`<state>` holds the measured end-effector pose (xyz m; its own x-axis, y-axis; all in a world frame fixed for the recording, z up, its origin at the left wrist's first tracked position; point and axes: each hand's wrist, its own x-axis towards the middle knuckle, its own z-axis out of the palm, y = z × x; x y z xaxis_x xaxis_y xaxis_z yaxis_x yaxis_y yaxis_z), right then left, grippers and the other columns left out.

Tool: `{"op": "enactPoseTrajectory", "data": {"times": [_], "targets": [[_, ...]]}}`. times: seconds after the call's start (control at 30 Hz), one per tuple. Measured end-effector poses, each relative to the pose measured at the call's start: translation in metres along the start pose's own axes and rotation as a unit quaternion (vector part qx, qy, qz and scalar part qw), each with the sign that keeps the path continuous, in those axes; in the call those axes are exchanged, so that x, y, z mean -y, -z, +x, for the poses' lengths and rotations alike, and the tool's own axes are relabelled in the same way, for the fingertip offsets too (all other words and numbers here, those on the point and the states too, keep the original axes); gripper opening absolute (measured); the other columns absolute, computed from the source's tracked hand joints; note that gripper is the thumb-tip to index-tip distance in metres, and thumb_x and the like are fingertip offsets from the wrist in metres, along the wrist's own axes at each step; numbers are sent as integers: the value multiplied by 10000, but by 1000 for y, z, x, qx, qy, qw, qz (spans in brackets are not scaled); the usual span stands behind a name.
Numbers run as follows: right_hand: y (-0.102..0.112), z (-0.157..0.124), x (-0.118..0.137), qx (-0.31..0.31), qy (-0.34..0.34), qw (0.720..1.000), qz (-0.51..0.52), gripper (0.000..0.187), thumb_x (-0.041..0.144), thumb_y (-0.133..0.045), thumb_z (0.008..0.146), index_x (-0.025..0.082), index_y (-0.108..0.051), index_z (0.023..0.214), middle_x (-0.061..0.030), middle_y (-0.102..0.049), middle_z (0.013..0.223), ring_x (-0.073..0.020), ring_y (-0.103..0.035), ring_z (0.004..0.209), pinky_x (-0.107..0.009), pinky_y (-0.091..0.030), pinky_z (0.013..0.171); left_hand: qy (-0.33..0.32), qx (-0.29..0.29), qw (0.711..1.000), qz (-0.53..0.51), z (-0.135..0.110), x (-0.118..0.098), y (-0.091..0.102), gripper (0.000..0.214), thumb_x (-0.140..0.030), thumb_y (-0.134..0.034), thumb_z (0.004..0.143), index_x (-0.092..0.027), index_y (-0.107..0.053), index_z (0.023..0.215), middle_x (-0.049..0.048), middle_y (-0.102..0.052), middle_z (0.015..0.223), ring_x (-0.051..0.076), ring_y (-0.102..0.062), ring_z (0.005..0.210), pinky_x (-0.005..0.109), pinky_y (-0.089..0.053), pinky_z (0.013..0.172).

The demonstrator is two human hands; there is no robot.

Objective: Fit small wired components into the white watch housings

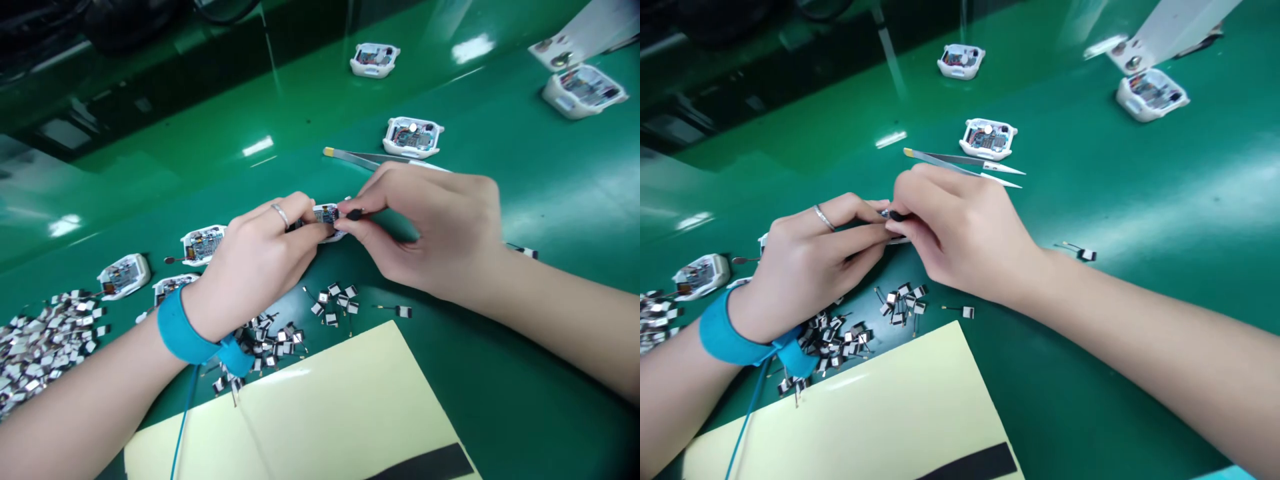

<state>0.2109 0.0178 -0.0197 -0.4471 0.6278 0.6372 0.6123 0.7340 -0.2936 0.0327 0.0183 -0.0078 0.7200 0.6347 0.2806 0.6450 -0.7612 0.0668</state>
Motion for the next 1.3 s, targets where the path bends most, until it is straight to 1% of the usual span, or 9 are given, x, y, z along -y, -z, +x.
{"op": "enactPoseTrajectory", "data": {"times": [0.17,0.43,0.57,0.63,0.77,0.87,1.0,1.1,1.3], "targets": [[0,7,8,26,-13,998,-52,88,139,-487,752,164,-442,680,2,-538,639,-120,-543,577,-229,-398,464,-4,13,1000,17,-1,-1,2,227,-200,-387,837,-182,-612,820,28,-582,820,132,-574,706,219,-434,572],[-9,0,5,18,-83,993,87,118,137,-497,758,188,-424,681,-5,-532,663,-119,-540,617,-247,-448,528,-10,25,1000,-10,0,2,1,245,-157,-372,846,-156,-615,870,47,-584,853,159,-566,843,252,-471,703],[-2,6,-4,-40,-196,946,254,117,173,-535,756,181,-432,700,2,-532,719,-107,-565,662,-236,-486,578,18,40,999,-10,-1,-4,7,248,-156,-374,847,-143,-588,970,61,-576,869,173,-549,828,288,-472,744],[8,10,-10,-63,-218,933,281,56,186,-501,785,183,-453,757,-2,-525,785,-106,-561,698,-252,-482,618,58,65,996,2,-2,-11,16,315,-135,-364,840,-121,-494,1127,68,-572,871,170,-549,761,290,-483,691],[28,15,-18,57,-157,973,160,88,128,-433,805,173,-508,811,-15,-513,767,-114,-519,705,-263,-443,633,115,147,981,-55,-3,-18,35,573,-67,-362,800,-147,-163,1332,64,-561,938,159,-553,698,288,-493,618],[26,15,-16,139,-109,979,102,125,95,-445,783,160,-549,804,-23,-544,763,-113,-516,705,-243,-441,634,110,120,982,-98,2,-5,39,656,-29,-418,759,-171,-137,1335,92,-455,1203,212,-485,1027,356,-448,847],[8,13,-2,149,-15,988,-40,127,203,-493,793,131,-596,776,-41,-555,716,-130,-534,686,-245,-463,639,44,165,962,-211,13,17,29,757,-24,-496,737,-215,-81,1341,67,-258,1384,205,-248,1264,358,-314,1013],[0,10,9,142,54,980,-124,129,149,-501,768,97,-616,745,-78,-564,723,-185,-536,710,-309,-465,658,35,171,948,-265,18,22,18,712,-93,-532,758,-246,-135,1329,67,-366,1328,206,-354,1209,381,-350,979],[10,10,23,130,90,966,-205,254,-35,-374,685,63,-604,729,-96,-528,660,-182,-482,580,-313,-425,529,83,96,957,-262,18,9,11,702,-153,-644,665,-145,-284,1268,128,-525,1125,245,-499,1048,413,-436,878]]}}
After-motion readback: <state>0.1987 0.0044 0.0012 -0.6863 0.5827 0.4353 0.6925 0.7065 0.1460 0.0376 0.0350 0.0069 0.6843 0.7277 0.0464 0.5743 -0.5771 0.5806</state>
